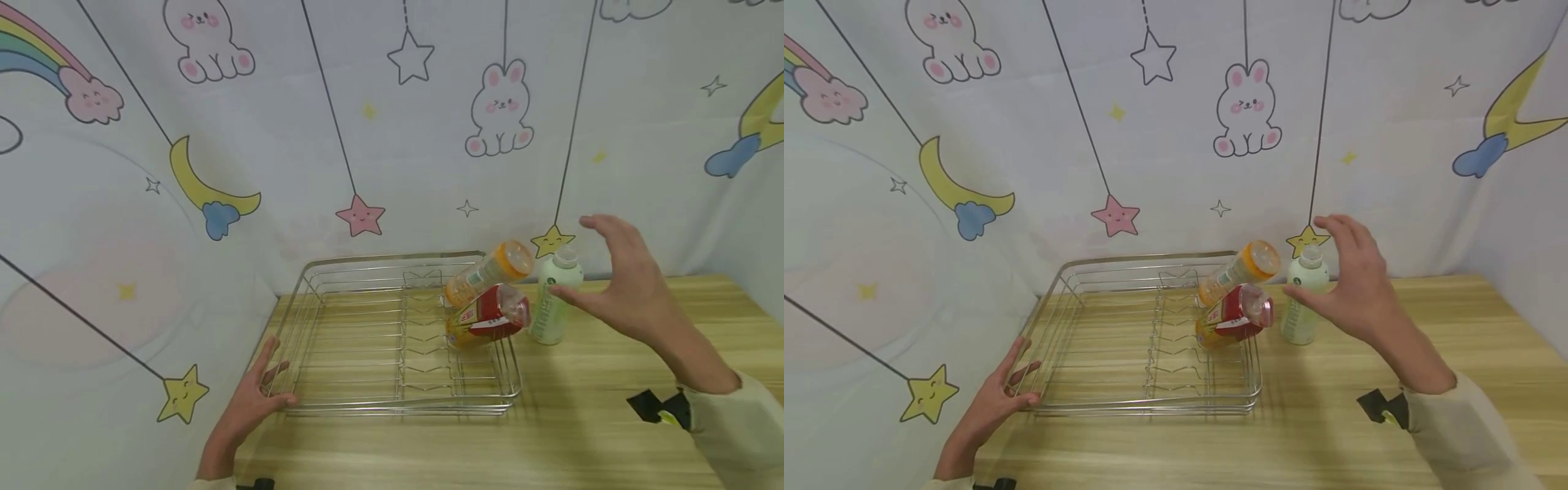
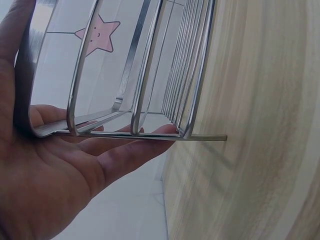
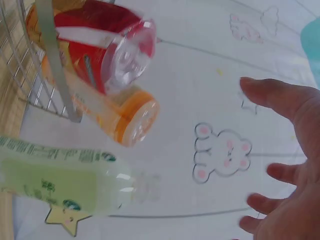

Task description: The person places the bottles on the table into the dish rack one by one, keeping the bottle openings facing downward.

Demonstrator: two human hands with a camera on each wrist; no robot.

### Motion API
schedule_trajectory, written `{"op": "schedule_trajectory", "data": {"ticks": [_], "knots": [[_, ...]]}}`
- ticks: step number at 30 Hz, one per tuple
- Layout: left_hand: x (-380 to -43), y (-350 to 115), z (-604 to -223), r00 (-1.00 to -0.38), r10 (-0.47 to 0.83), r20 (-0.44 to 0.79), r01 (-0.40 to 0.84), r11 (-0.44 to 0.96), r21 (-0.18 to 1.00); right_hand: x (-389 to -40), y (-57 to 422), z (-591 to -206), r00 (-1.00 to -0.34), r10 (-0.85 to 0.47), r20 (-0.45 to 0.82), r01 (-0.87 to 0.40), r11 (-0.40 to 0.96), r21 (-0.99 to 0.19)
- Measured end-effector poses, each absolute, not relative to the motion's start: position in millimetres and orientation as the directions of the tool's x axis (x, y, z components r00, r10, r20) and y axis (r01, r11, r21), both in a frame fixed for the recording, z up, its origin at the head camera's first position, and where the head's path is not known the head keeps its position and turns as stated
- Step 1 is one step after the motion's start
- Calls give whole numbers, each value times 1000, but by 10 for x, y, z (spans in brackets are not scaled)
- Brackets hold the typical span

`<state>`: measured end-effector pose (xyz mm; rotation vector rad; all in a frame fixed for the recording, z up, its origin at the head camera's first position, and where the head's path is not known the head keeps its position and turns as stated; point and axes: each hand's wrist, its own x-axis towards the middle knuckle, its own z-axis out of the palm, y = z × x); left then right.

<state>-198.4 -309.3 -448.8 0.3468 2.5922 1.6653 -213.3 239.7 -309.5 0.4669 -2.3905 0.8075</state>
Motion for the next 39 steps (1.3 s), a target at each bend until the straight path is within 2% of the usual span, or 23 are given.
{"op": "schedule_trajectory", "data": {"ticks": [4, 10, 14, 24, 39], "knots": [[-1983, -3096, -4495, -973, 213, 91, 170, 393, 904, -2221, 2574, -3193, -798, 4, 603, -409, 732, -545], [-1981, -3095, -4491, -972, 215, 92, 173, 395, 902, -2276, 2801, -3448, -904, 184, 386, -204, 609, -766], [-1974, -3090, -4489, -973, 212, 87, 168, 400, 901, -2315, 2933, -3719, -953, 163, 257, -125, 561, -818], [-1980, -3089, -4498, -973, 212, 86, 165, 391, 906, -2400, 3009, -4310, -990, 39, 139, -100, 511, -854], [-1989, -3097, -4508, -971, 218, 99, 176, 367, 914, -2552, 2809, -4668, -988, 86, 131, -75, 476, -876]]}}
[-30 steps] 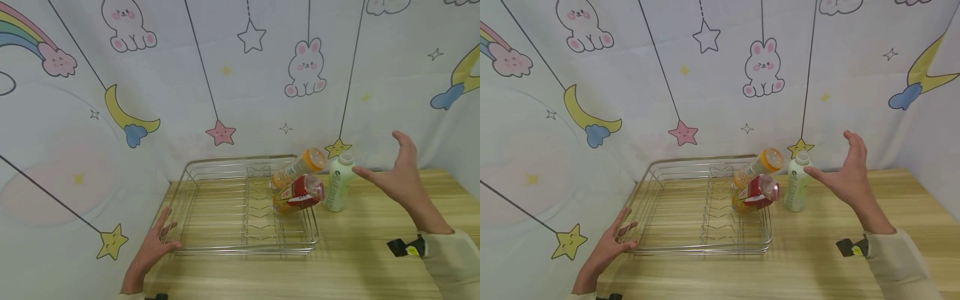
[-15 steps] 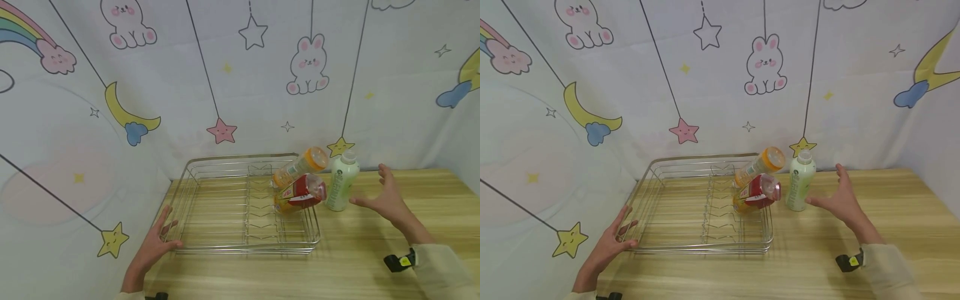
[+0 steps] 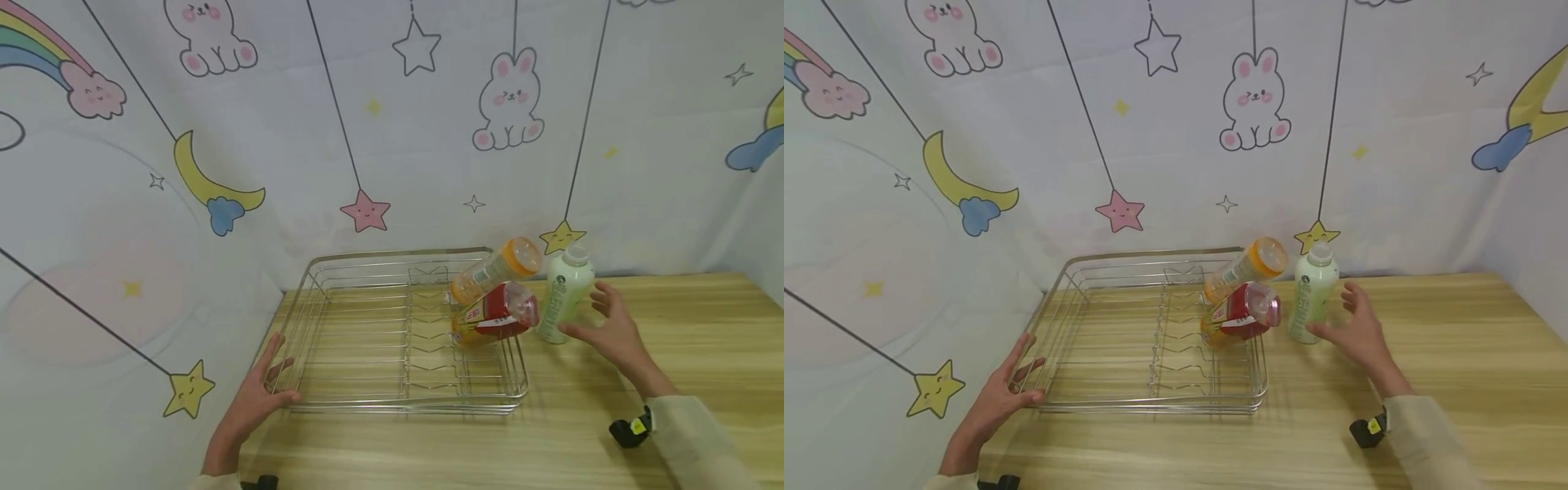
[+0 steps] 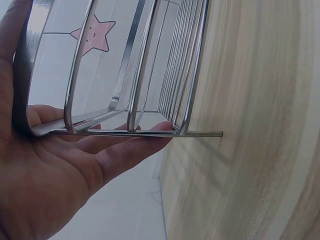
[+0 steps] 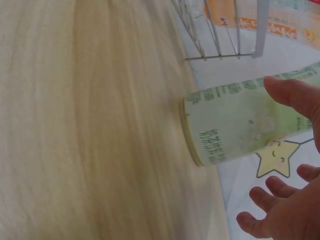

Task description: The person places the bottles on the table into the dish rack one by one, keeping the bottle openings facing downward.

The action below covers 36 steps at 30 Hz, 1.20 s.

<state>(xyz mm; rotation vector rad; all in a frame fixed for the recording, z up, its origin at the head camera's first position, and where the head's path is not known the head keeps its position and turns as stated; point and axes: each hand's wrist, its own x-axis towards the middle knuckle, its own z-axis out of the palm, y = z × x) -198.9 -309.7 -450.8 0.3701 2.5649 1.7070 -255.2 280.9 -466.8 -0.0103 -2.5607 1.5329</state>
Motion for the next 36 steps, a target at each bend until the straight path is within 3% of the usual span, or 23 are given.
{"op": "schedule_trajectory", "data": {"ticks": [26, 36], "knots": [[-1981, -3082, -4488, -975, 198, 96, 167, 385, 908, -2677, 2587, -4917, -991, 81, 110, -58, 484, -873], [-1970, -3062, -4466, -973, 202, 110, 182, 382, 906, -2704, 2488, -4921, -982, 144, 123, -26, 541, -841]]}}
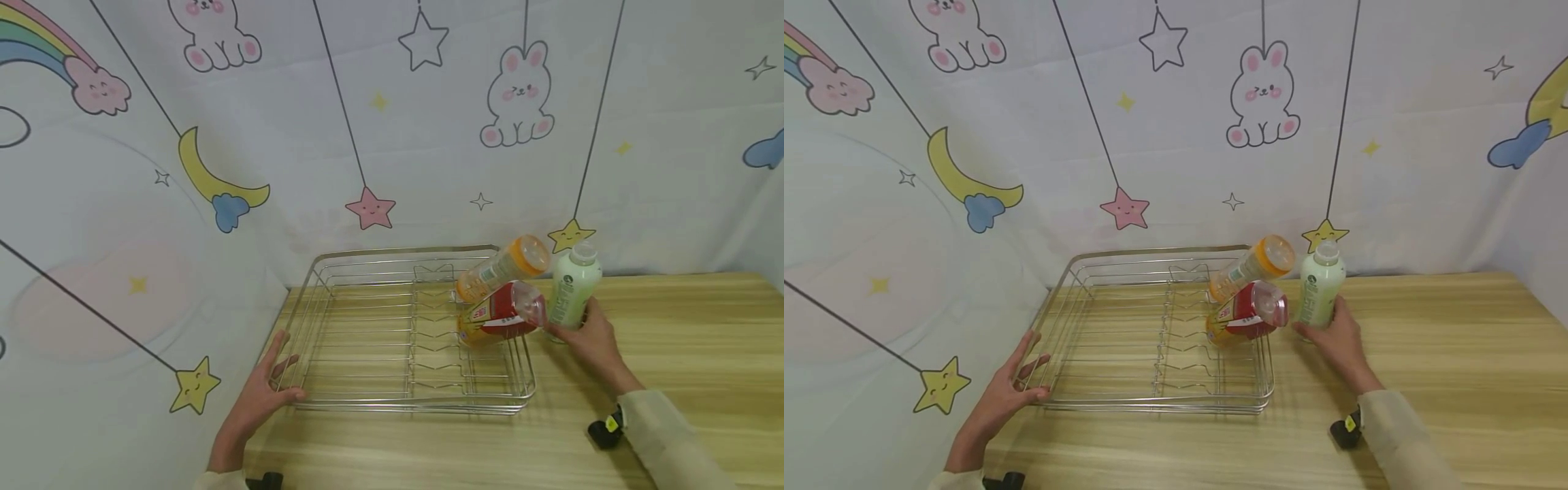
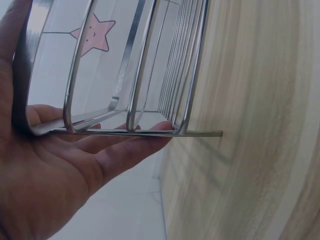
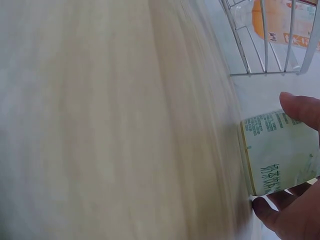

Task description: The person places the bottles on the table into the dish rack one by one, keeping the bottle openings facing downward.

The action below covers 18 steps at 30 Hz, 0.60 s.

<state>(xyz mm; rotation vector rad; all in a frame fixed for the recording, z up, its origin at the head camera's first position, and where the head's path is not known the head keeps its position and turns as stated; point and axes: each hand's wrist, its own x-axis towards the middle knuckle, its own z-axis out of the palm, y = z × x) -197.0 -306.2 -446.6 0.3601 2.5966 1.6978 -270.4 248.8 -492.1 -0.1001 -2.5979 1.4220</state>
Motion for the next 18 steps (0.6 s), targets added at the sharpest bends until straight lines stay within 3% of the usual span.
{"op": "schedule_trajectory", "data": {"ticks": [18], "knots": [[-1980, -3072, -4487, -973, 210, 91, 165, 367, 915, -2527, 2691, -4775, -985, 126, 118, -28, 556, -831]]}}
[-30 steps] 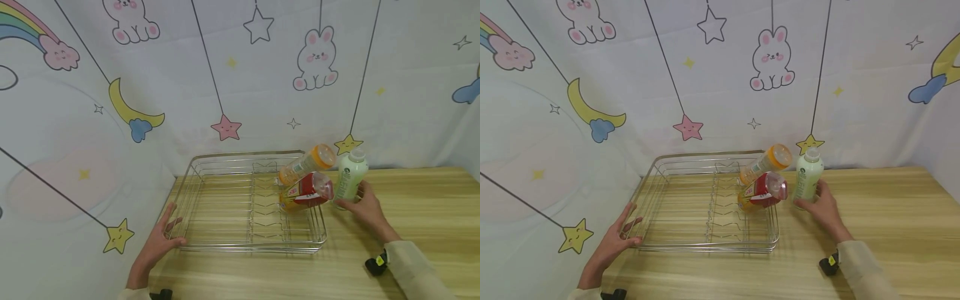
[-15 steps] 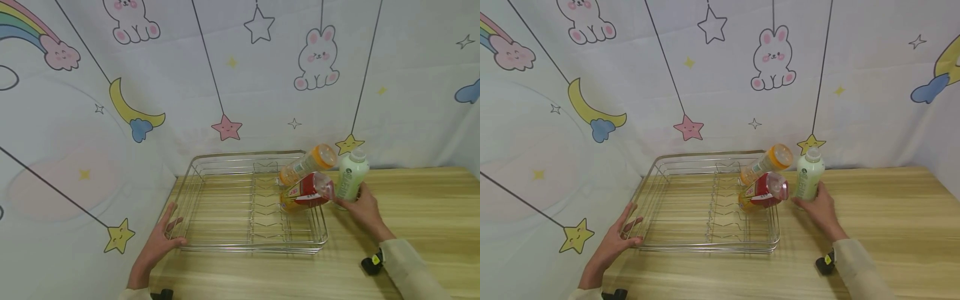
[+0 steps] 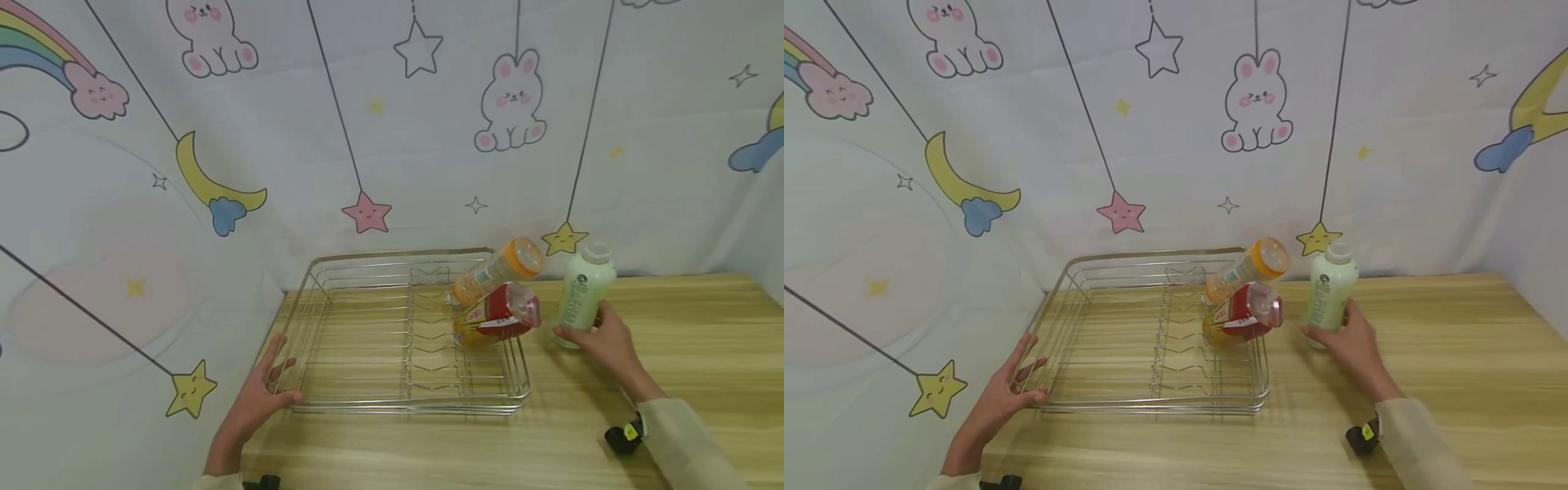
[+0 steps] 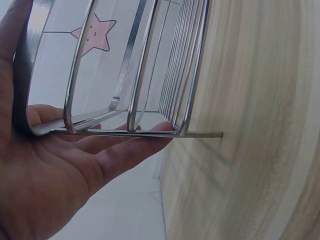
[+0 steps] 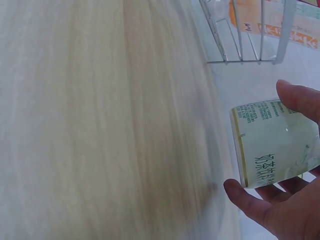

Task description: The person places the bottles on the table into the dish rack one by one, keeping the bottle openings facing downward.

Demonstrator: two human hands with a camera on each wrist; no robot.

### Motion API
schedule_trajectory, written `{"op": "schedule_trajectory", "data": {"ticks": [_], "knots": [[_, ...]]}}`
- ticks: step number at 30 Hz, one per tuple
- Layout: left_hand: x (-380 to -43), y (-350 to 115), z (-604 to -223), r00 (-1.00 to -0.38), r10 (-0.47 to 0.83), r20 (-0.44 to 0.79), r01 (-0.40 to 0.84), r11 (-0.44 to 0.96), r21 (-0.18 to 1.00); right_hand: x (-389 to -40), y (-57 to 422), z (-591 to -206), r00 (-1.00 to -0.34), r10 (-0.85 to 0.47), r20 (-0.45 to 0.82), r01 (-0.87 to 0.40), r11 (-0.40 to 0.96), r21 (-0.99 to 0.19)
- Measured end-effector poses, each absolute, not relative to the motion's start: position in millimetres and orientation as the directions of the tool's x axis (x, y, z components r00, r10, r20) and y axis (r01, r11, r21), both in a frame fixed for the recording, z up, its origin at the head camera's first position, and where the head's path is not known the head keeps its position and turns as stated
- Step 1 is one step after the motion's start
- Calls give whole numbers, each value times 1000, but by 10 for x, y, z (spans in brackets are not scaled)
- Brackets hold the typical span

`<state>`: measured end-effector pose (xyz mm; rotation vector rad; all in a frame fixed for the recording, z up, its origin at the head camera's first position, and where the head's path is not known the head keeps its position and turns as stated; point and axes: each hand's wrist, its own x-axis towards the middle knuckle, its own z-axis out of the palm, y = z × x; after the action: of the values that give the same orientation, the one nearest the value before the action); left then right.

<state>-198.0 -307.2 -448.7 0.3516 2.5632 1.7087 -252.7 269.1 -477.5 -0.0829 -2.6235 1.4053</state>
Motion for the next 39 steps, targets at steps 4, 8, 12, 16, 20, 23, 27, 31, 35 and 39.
{"op": "schedule_trajectory", "data": {"ticks": [4, 8, 12, 16, 20, 23, 27, 31, 35, 39], "knots": [[-1969, -3060, -4472, -972, 214, 101, 175, 362, 916, -2476, 2718, -4751, -986, 119, 117, -30, 559, -829], [-1969, -3062, -4476, -971, 213, 107, 181, 370, 911, -2411, 2740, -4710, -987, 120, 111, -26, 559, -829], [-1979, -3073, -4495, -972, 212, 101, 176, 372, 911, -2338, 2764, -4639, -990, 106, 96, -20, 560, -828], [-1984, -3084, -4509, -972, 210, 101, 176, 376, 910, -2264, 2788, -4555, -990, 87, 107, -38, 571, -820], [-1983, -3087, -4509, -973, 208, 97, 172, 379, 909, -2189, 2800, -4469, -986, 71, 150, -83, 575, -814], [-1981, -3087, -4503, -974, 208, 90, 167, 388, 906, -2132, 2805, -4410, -981, 56, 184, -120, 569, -814], [-1974, -3091, -4504, -974, 207, 89, 168, 404, 899, -2063, 2807, -4330, -978, 43, 205, -144, 572, -808], [-1973, -3090, -4501, -974, 208, 93, 171, 397, 902, -2008, 2809, -4238, -977, 41, 211, -147, 590, -794], [-1972, -3087, -4495, -974, 208, 93, 171, 396, 902, -1958, 2795, -4161, -973, 32, 228, -165, 595, -786], [-1977, -3091, -4501, -973, 212, 93, 174, 403, 899, -1910, 2771, -4091, -966, 17, 258, -199, 587, -785]]}}
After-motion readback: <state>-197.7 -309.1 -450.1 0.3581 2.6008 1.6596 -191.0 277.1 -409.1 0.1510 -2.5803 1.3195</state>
